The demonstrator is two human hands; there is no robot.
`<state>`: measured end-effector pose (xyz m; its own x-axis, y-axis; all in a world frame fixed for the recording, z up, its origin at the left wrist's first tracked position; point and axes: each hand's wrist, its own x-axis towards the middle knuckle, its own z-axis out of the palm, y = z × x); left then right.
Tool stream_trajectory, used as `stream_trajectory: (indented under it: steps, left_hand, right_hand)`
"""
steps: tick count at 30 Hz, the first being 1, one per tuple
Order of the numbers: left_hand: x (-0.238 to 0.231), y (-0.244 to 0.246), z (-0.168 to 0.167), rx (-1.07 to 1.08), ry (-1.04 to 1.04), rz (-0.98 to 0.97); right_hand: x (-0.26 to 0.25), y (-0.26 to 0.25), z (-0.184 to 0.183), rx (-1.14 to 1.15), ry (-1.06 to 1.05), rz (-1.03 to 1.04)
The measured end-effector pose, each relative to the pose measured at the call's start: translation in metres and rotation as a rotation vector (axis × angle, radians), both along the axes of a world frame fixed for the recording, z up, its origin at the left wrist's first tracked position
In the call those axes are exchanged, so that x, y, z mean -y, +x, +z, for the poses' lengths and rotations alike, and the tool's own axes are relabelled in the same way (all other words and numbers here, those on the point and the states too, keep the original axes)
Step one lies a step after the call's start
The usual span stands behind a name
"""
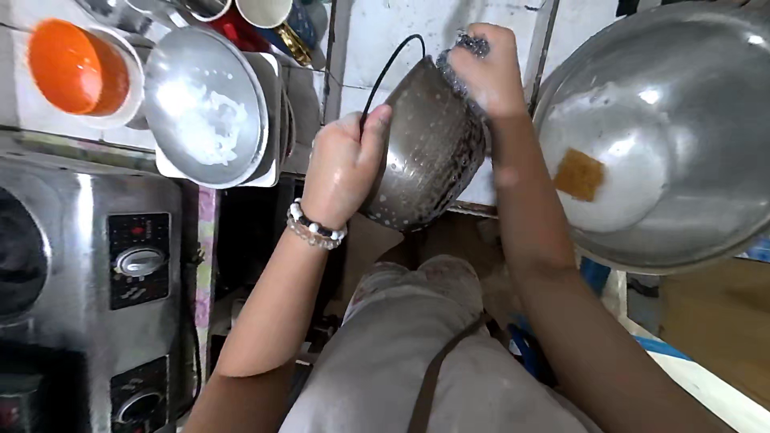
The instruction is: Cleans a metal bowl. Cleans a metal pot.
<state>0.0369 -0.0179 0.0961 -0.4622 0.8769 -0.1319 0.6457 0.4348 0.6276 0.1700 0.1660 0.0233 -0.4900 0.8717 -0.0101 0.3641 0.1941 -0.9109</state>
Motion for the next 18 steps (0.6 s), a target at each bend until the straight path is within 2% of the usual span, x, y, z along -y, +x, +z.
stream_trajectory:
  steps: [3,5,9,10,12,14,15,17,18]
  left_hand:
    - [0.005,0.002,-0.003,-0.002,0.029,0.021]
    - [0.006,0.004,-0.004,-0.010,0.046,0.039]
    - [0.002,0.004,-0.002,-0.021,0.047,0.014]
    - [0.000,0.003,-0.002,-0.018,0.039,0.002]
    - [-0.001,0.002,-0.002,-0.017,0.029,-0.004]
    - [0.001,0.005,-0.002,-0.028,0.018,0.018]
    - [0.001,0.006,-0.001,-0.034,0.006,0.026]
    - [-0.004,0.005,0.001,-0.052,0.003,0.020]
    - [-0.004,0.004,0.002,-0.053,-0.003,0.004]
  right_hand:
    - [-0.001,-0.004,0.002,-0.027,-0.085,0.027]
    - [0.012,0.000,0.008,-0.015,-0.047,-0.012]
    - [0.110,0.015,0.052,-0.022,0.426,0.046]
    - [0.123,0.013,0.051,-0.046,0.533,0.063]
    - [0.099,0.014,0.048,-0.022,0.467,0.116]
    - [0.056,0.014,0.038,0.111,0.297,0.037]
    - [0.052,0.014,0.037,0.160,0.267,-0.013]
    - [0.080,0.011,0.055,0.147,0.385,-0.015]
    - [0.101,0.009,0.056,0.070,0.488,0.009]
